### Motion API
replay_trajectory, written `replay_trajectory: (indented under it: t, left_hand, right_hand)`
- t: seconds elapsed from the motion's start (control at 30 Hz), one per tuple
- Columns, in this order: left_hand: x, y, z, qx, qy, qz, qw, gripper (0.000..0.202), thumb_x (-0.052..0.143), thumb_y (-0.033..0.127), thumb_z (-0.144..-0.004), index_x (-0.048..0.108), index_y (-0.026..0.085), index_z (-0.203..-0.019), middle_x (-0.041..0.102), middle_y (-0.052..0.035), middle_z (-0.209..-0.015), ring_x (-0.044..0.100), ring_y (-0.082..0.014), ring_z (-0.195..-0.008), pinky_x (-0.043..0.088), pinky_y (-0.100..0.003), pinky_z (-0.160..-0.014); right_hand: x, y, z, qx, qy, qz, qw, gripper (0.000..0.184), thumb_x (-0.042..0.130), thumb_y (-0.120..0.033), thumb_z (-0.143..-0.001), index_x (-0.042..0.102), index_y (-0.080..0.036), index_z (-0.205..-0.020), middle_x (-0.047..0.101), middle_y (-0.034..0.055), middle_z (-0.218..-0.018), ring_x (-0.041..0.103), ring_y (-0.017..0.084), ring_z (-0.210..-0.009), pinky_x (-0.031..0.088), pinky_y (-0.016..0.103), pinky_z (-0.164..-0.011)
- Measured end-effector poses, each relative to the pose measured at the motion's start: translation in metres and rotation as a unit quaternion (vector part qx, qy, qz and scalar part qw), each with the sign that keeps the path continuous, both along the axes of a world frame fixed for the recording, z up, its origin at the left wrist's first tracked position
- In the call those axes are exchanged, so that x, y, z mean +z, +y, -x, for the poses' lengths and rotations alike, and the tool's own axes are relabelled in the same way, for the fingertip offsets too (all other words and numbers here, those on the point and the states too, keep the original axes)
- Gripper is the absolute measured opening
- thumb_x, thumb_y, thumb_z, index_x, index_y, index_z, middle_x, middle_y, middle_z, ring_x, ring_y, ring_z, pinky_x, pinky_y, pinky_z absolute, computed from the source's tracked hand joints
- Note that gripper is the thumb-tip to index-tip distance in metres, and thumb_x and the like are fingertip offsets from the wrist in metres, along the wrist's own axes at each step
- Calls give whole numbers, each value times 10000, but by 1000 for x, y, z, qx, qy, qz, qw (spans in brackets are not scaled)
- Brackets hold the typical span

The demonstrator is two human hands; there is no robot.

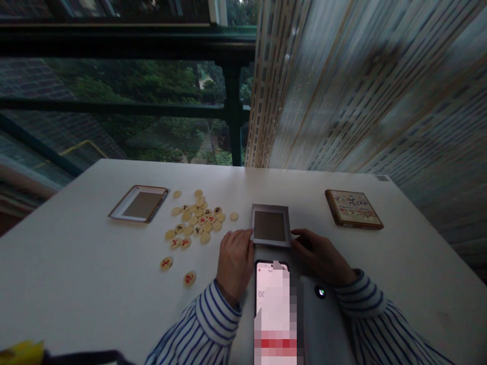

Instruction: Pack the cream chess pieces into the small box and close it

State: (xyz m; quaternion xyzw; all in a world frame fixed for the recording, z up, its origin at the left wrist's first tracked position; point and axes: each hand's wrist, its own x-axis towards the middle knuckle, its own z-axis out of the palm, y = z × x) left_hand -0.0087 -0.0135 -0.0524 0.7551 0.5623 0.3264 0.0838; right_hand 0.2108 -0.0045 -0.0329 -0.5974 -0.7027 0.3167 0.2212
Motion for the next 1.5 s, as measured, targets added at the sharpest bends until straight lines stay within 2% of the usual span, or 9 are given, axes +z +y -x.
replay_trajectory:
  t: [0.6,0.83,1.03,1.17,1.37,1.5]
  left_hand:
    - [2,-1,0,-5,-1,-2,1000,268,478,146,-818,566,138,-1070,643,-86,-1021,555,-216,-986,371,-445,-958]
    - [1,-2,-1,-2,-15,-22,1000,264,470,154,-821,556,151,-1070,648,-85,-1028,568,-220,-982,379,-452,-943]
    - [3,0,-1,-3,-47,-54,997,240,478,151,-819,563,141,-1043,658,-88,-988,584,-212,-939,419,-433,-904]
    - [9,-1,-1,-3,-81,-64,995,220,497,149,-810,576,136,-1015,666,-83,-951,593,-203,-903,452,-407,-862]
    - [27,-7,8,-19,-109,-55,992,225,516,161,-806,590,159,-1019,672,-70,-959,598,-194,-920,460,-384,-852]
    - [38,-11,20,-14,-118,-46,992,186,515,193,-818,609,168,-976,681,-69,-936,609,-195,-903,468,-382,-835]
  right_hand:
    - [0,0,-1,-20,23,3,1000,305,461,-392,-815,541,-175,-1014,665,38,-749,600,152,-639,451,269,-575]
    - [-4,2,-5,-32,48,16,998,332,466,-421,-809,536,-168,-1013,659,34,-750,594,154,-653,453,277,-585]
    - [2,7,-9,-51,55,-2,997,318,489,-429,-804,552,-159,-959,649,45,-733,590,172,-655,464,308,-602]
    - [12,11,-12,-42,46,-56,996,278,507,-420,-799,584,-171,-893,664,66,-813,610,188,-747,473,328,-695]
    - [28,15,-8,-18,-2,-88,996,280,495,-421,-815,593,-173,-900,653,59,-820,592,177,-737,463,307,-678]
    - [37,16,4,18,-33,-104,994,256,468,-408,-835,587,-183,-870,633,33,-732,546,150,-630,439,285,-594]
